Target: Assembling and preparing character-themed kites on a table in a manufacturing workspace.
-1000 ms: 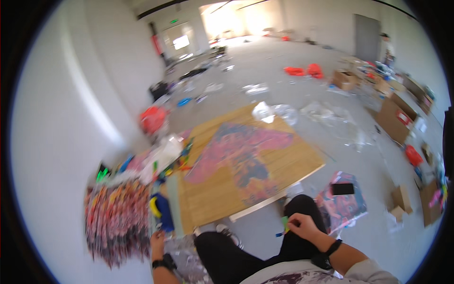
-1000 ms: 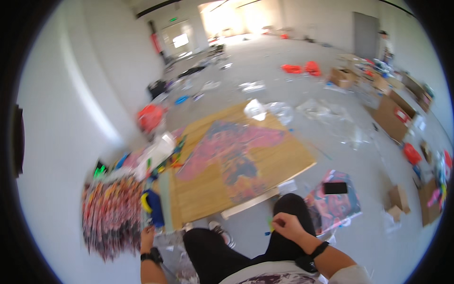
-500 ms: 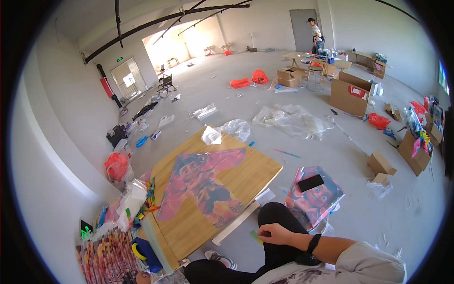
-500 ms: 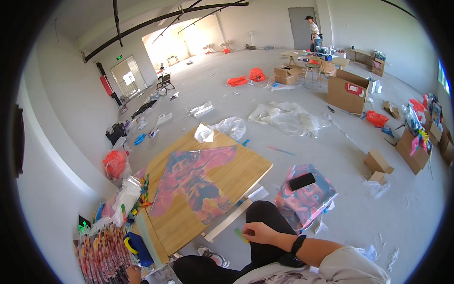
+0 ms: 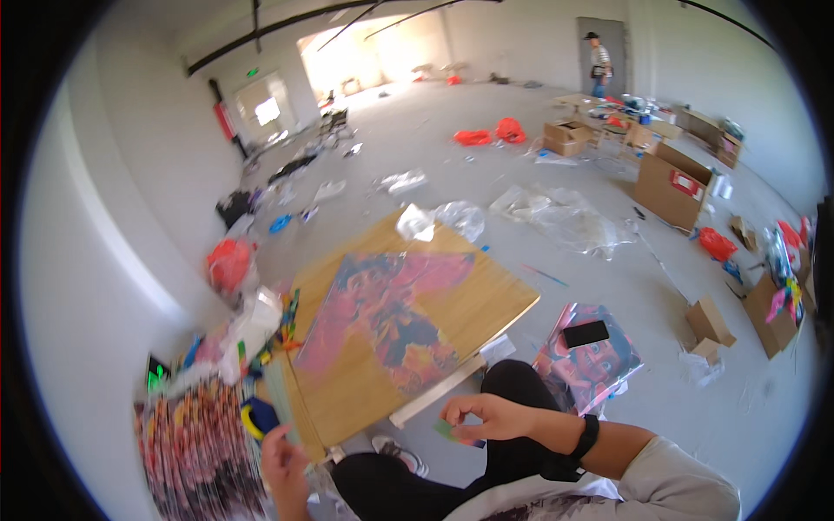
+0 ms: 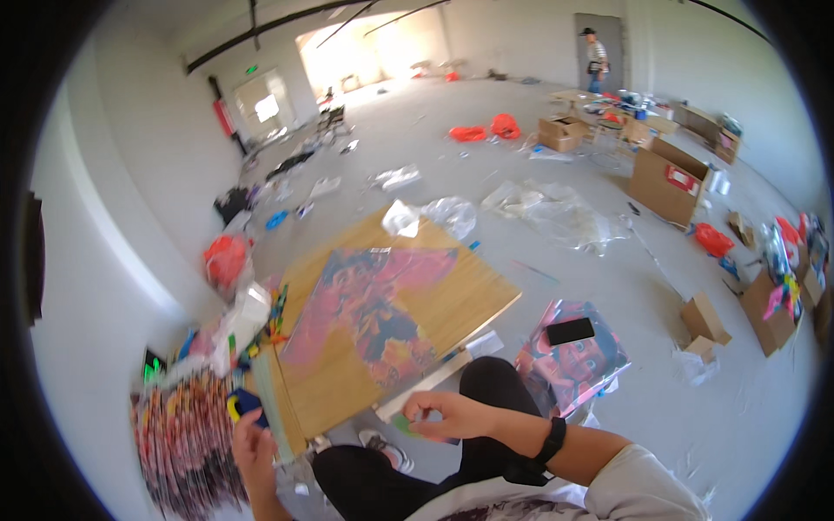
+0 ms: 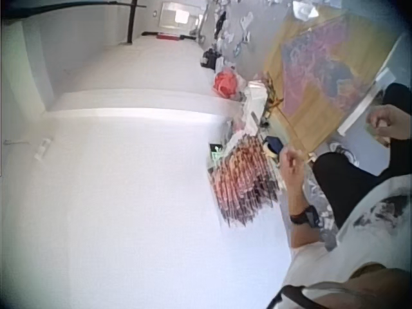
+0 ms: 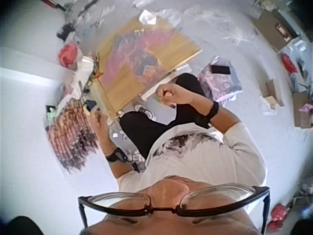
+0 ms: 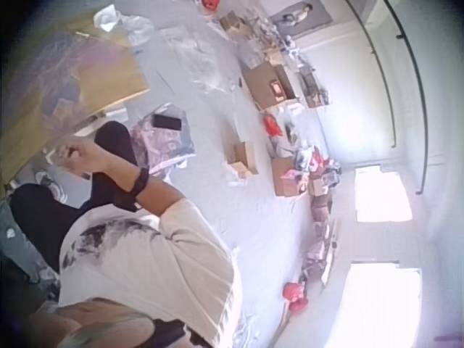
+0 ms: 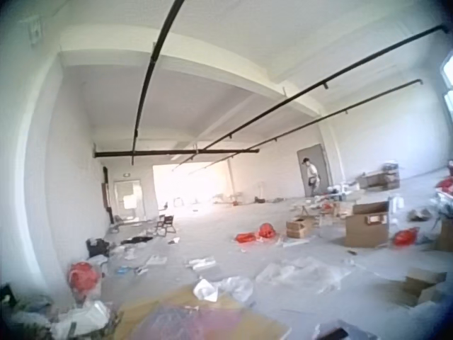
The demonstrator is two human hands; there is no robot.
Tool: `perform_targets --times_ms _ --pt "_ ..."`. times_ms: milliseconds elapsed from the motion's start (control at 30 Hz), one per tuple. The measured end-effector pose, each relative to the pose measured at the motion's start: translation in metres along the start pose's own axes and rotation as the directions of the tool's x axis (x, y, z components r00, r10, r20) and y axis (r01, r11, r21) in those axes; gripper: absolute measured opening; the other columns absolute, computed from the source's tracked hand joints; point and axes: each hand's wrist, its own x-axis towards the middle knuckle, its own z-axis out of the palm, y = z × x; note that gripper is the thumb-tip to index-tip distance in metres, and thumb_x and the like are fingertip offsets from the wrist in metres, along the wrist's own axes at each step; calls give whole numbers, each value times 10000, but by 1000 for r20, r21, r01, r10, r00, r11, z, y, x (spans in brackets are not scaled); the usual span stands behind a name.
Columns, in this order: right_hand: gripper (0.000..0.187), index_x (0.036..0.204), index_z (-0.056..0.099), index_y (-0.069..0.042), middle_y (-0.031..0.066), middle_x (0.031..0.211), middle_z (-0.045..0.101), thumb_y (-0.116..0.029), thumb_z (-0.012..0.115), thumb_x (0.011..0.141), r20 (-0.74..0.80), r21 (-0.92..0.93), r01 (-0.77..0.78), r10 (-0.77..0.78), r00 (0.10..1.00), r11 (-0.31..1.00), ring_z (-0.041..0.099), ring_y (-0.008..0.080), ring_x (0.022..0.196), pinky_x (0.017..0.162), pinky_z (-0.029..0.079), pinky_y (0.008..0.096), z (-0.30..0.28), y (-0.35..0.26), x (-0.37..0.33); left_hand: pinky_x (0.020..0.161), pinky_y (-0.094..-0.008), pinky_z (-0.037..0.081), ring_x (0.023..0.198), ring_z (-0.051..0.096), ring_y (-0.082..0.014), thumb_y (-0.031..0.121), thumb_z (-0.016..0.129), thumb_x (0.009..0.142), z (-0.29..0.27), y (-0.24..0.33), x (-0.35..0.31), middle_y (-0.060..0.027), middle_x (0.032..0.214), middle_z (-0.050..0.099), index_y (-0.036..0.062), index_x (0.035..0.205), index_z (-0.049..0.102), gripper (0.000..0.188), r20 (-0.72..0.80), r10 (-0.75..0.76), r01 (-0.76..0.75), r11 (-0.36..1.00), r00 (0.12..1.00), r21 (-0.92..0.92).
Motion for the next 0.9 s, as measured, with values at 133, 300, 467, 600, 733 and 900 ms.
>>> perform_targets --times_ms 133,300,467,600,733,900 --pt "145 993 608 -98 152 1443 534 2 681 918 68 -13 162 -161 985 987 542 225 1266 993 429 350 13 -71 22 708 -263 490 768 609 -102 25 756 866 74 40 -9 -103 1065 652 -14 1297 600 460 -60 219 -224 971 974 -87" --pt "189 1005 596 -113 191 1555 451 26 674 903 -9 101 211 -212 977 972 403 303 1456 1101 349 436 25 -82 19 675 -223 467 698 607 -93 -17 746 876 115 74 -12 -57 794 672 -28 1301 572 459 -20 165 -163 932 986 -323" --pt "179 1010 603 -119 185 1548 454 32 645 924 -25 234 150 -148 989 961 422 285 1428 1120 328 423 32 -80 16 664 -211 453 682 598 -86 -18 749 878 125 64 -20 -55 768 679 -27 1308 555 473 1 162 -149 912 987 -382" --pt "140 1019 596 -102 167 1490 495 8 644 945 -66 317 70 -51 996 946 445 255 1390 1113 340 395 37 -62 7 666 -230 448 674 581 -84 -18 762 862 127 63 -25 -43 760 686 3 1270 595 442 -45 234 -233 890 971 -392" --pt "99 1028 592 -78 156 1467 498 -15 640 969 -13 394 -35 44 999 919 446 226 1369 1110 356 378 38 -56 2 750 -266 477 768 635 -129 -34 756 866 122 55 -23 -70 810 674 -7 1290 565 465 56 428 -415 895 902 -166" --pt "107 1031 590 -83 174 1501 478 3 622 976 -20 495 -42 60 998 868 434 238 1386 1116 365 392 40 -75 5 737 -261 471 736 635 -121 -14 765 872 124 61 -19 -62 792 686 -5 1283 574 454 64 527 -521 849 848 -87"
